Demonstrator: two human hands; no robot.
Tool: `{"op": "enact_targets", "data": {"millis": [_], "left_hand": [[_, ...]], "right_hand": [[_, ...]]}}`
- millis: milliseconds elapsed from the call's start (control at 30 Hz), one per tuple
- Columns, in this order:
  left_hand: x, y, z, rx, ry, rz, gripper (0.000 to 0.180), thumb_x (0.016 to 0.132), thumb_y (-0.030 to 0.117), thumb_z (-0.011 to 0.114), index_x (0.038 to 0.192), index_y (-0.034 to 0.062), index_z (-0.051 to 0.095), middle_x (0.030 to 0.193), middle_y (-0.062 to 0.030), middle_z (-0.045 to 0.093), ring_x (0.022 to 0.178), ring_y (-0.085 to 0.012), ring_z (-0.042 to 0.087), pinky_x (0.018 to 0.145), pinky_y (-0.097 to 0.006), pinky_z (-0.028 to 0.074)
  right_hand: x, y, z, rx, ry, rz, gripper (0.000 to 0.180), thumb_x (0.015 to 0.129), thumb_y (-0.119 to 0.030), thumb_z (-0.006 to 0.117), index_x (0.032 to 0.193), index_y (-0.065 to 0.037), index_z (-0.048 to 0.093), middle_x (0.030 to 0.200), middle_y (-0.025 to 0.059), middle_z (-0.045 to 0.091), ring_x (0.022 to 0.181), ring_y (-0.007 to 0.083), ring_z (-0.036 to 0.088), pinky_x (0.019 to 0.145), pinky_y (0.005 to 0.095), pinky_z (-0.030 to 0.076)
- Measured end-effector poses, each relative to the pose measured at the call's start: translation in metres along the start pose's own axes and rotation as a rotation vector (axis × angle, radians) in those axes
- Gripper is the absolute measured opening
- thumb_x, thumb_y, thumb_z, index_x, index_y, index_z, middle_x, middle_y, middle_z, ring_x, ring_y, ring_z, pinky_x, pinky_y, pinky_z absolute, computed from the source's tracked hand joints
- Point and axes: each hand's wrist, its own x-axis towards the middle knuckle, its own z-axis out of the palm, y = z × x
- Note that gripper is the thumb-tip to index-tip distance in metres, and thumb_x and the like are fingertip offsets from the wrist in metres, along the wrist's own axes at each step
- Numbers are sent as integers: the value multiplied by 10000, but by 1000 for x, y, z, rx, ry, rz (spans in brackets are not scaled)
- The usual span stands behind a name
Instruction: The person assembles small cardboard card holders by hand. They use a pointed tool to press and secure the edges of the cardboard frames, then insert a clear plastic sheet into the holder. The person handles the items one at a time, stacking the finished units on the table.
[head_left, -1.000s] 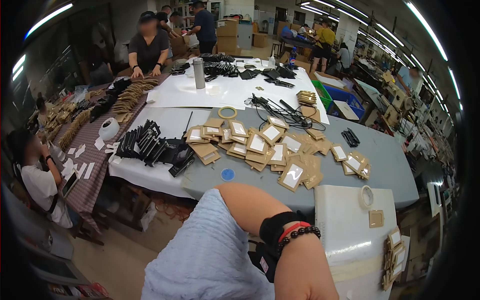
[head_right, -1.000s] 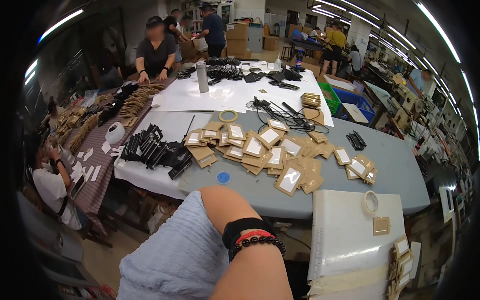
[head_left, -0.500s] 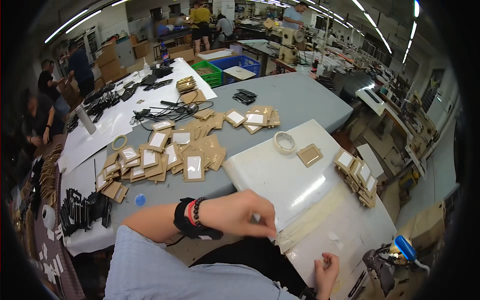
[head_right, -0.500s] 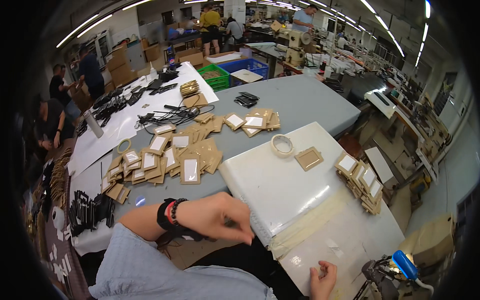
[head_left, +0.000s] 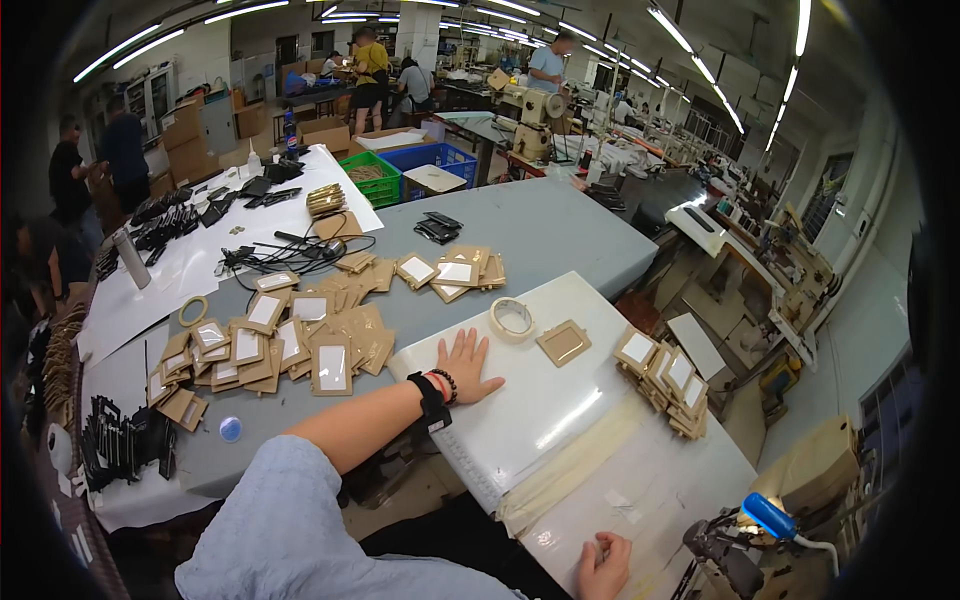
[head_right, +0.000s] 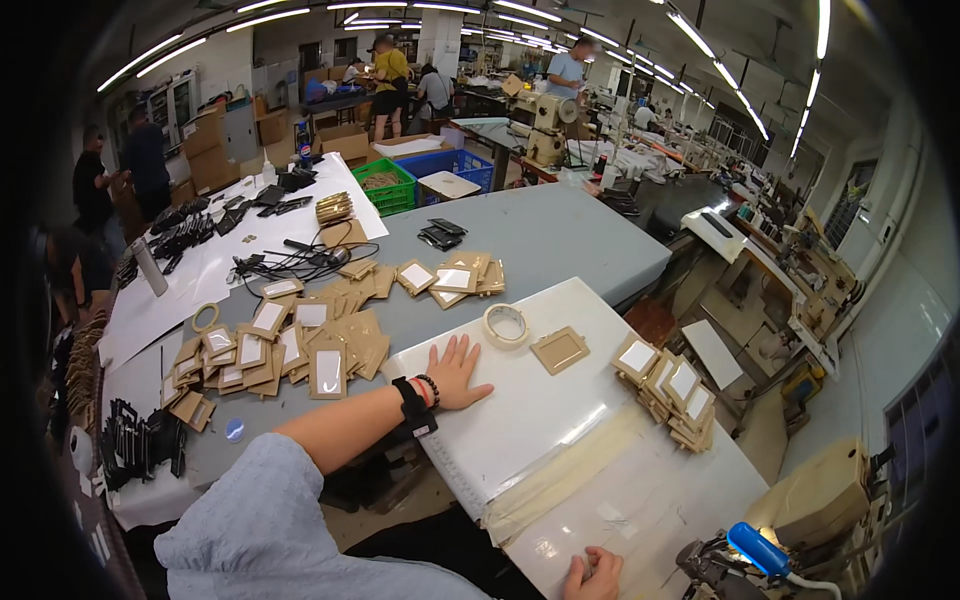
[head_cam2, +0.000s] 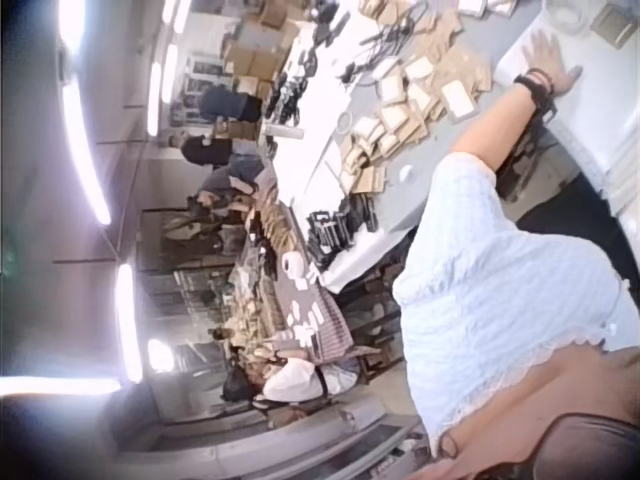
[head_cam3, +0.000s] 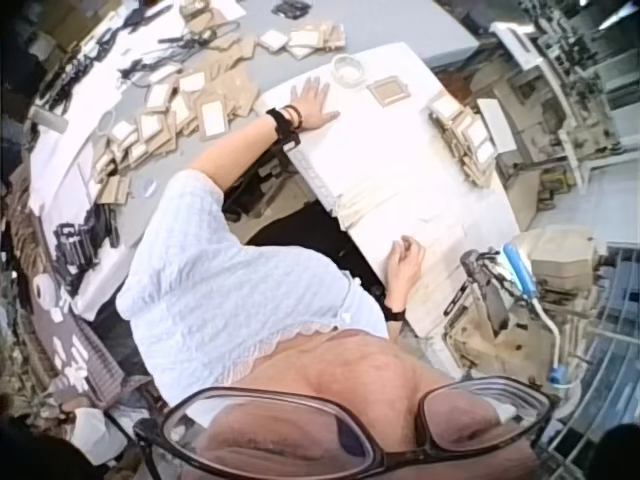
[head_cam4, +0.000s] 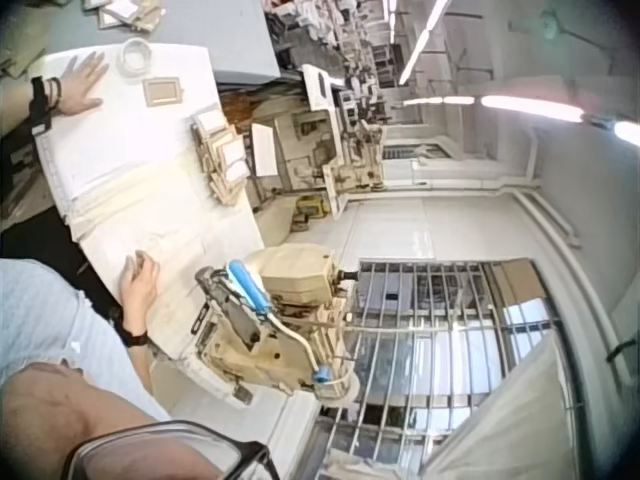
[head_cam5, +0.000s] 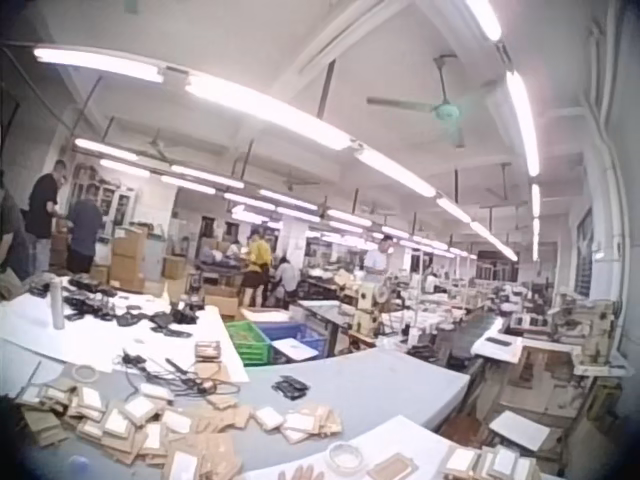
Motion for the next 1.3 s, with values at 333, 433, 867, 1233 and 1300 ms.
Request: {"op": "enact_targets", "data": {"millis": [333,433,867,1233,1300], "left_hand": [[86,-73,-94,99,-117,188,601,794,497,620,1076,-31,670,1001,-227,681,963,-350,650,849,-389,515],[127,-82,-107,422,-73,-25,864,742,553,658,1376,23,409,1309,-245,505,1160,-364,543,964,-458,454],[213,-68,-56,287,174,-119,977,741,666,628,1492,218,192,1513,-196,252,1374,-409,276,1032,-695,228],[231,-103,-43,276,513,-65,514,905,145,472,1409,131,375,1266,-233,489,1118,-453,514,883,-641,405],[212,-109,-59,122,659,69,556,871,104,515,1407,91,367,1241,-230,493,1097,-426,526,900,-593,423]], "right_hand": [[20,24,-5,209,-175,37,290,817,-131,694,1078,-38,606,985,129,587,874,227,583,756,313,502],[18,21,-4,232,-135,54,272,821,-123,687,1065,-30,611,967,117,584,839,217,562,746,309,495],[17,3,-10,150,-88,76,258,810,-124,697,1045,-47,622,889,77,579,724,190,544,665,290,476],[24,12,-4,249,-104,107,258,753,-97,737,991,-74,639,777,13,509,610,114,451,569,241,414],[25,13,-4,253,-96,69,258,756,-97,734,993,-72,636,775,14,506,610,115,451,568,240,413]]}}
